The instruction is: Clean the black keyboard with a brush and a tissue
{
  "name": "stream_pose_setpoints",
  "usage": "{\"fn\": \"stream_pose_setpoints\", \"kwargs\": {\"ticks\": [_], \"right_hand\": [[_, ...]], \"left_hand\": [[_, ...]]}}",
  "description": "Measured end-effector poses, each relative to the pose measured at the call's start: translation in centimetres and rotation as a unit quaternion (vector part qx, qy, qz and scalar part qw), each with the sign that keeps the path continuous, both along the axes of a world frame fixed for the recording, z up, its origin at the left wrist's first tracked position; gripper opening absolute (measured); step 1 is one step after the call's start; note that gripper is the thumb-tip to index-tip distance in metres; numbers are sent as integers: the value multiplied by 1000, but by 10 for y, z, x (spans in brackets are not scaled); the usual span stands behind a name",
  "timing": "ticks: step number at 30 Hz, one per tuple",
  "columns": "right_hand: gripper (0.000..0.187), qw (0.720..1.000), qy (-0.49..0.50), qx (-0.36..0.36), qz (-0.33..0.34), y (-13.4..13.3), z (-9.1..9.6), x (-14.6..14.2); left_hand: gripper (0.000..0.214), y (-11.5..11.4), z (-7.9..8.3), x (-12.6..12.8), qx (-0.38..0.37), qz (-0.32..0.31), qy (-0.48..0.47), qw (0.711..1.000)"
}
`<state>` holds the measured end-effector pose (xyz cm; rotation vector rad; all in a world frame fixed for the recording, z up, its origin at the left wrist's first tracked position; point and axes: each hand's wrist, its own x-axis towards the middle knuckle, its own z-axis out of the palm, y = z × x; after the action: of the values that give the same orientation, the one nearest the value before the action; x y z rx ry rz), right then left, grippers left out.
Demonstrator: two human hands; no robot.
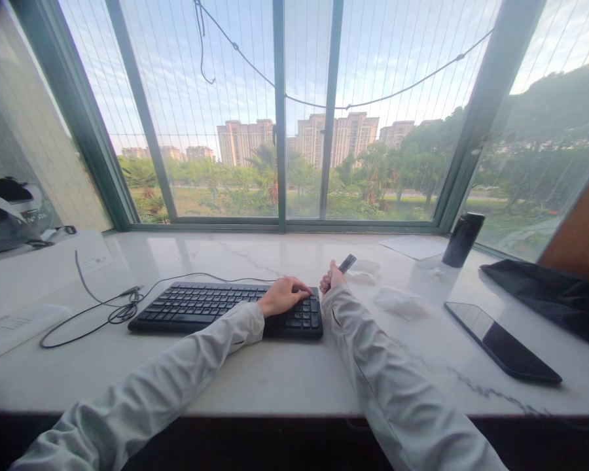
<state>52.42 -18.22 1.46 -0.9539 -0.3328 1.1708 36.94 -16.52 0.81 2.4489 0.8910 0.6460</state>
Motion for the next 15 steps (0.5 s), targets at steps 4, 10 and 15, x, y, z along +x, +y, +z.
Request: {"fn": "stream_pose_setpoints", "kwargs": {"ticks": [4,10,15], "right_hand": [[52,997,41,30,-56,3,-4,-5],[51,994,59,39,-79,3,-3,-9],[51,998,36,7,-51,2,-1,-6]], "left_hand": [[24,-1,1,1,-5,6,1,1000],[24,-1,0,1,-5,12,0,1000],[25,-1,-1,1,2,13,-1,1000]]}}
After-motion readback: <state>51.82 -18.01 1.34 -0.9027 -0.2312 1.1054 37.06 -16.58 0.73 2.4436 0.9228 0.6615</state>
